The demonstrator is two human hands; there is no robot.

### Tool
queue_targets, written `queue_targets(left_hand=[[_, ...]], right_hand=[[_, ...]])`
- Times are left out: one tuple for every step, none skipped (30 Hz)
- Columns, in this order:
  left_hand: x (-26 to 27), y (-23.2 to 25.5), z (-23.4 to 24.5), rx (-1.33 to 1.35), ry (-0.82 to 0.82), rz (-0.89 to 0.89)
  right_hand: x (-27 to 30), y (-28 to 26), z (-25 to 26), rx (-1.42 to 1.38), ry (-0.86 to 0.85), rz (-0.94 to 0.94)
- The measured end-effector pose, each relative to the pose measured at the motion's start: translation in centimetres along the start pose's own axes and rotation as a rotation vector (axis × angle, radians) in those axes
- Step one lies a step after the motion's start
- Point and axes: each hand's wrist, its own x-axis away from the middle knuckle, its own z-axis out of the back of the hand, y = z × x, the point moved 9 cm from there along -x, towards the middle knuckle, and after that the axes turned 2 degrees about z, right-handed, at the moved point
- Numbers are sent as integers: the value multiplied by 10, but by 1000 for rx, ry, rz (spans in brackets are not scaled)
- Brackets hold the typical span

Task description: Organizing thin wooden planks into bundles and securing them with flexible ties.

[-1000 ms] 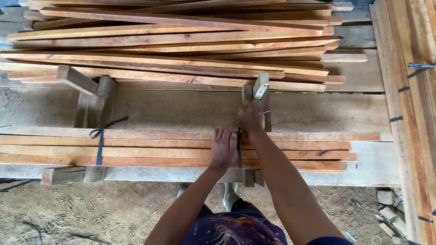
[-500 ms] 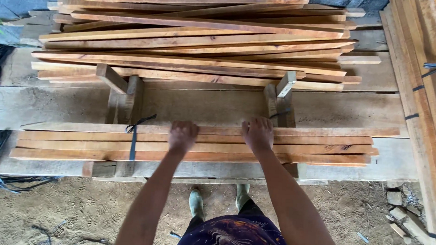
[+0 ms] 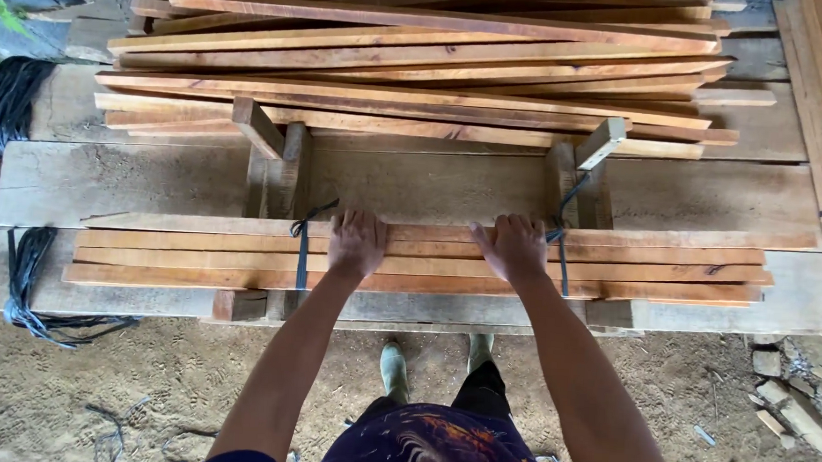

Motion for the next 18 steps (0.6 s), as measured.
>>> queue_targets(left_hand=[[-3,2,4,0,-8,2],[-5,5,7,-17,-12,-14],[-7,8,11,-33,-17,-29],[-7,7,7,-28,-21,-30],[-7,7,5,-38,-11,-30],[-3,5,5,-52,-8,-32],[-4,5,7,-50,-17,-36],[-5,8,9,-46,-5,-30],[-5,10,12,-43,8,-24],[-5,9,8,-40,23,-28],[-5,5,1,-40,-18,-11],[-1,0,-5,-44,-62,12],[-5,1,-3,-46,-50,13],[-4,1,-1,-14,-53,13],[-2,2,0,18,-56,12],[-2,2,5,16,-50,11],[-2,3,10,26,-32,9],[-4,6,15,37,-11,4]], right_hand=[[-2,0,1,-3,-7,-1],[-4,0,2,-15,-7,2],[-5,0,3,-28,-6,5],[-6,2,-1,-24,-11,3],[-5,3,-3,-26,8,17],[-1,1,-3,-34,25,26],[-4,1,-7,-35,18,19],[-4,2,-6,-34,36,21],[-3,3,-4,-32,55,23],[-2,5,-7,-24,69,25],[-1,5,-8,-19,89,48],[1,1,-10,-21,106,76],[-2,1,-6,-19,117,81],[-2,-4,3,-9,182,121],[0,-9,10,2,247,161],[2,-11,9,3,253,163],[5,-15,10,60,291,181],[7,-17,12,121,331,199]])
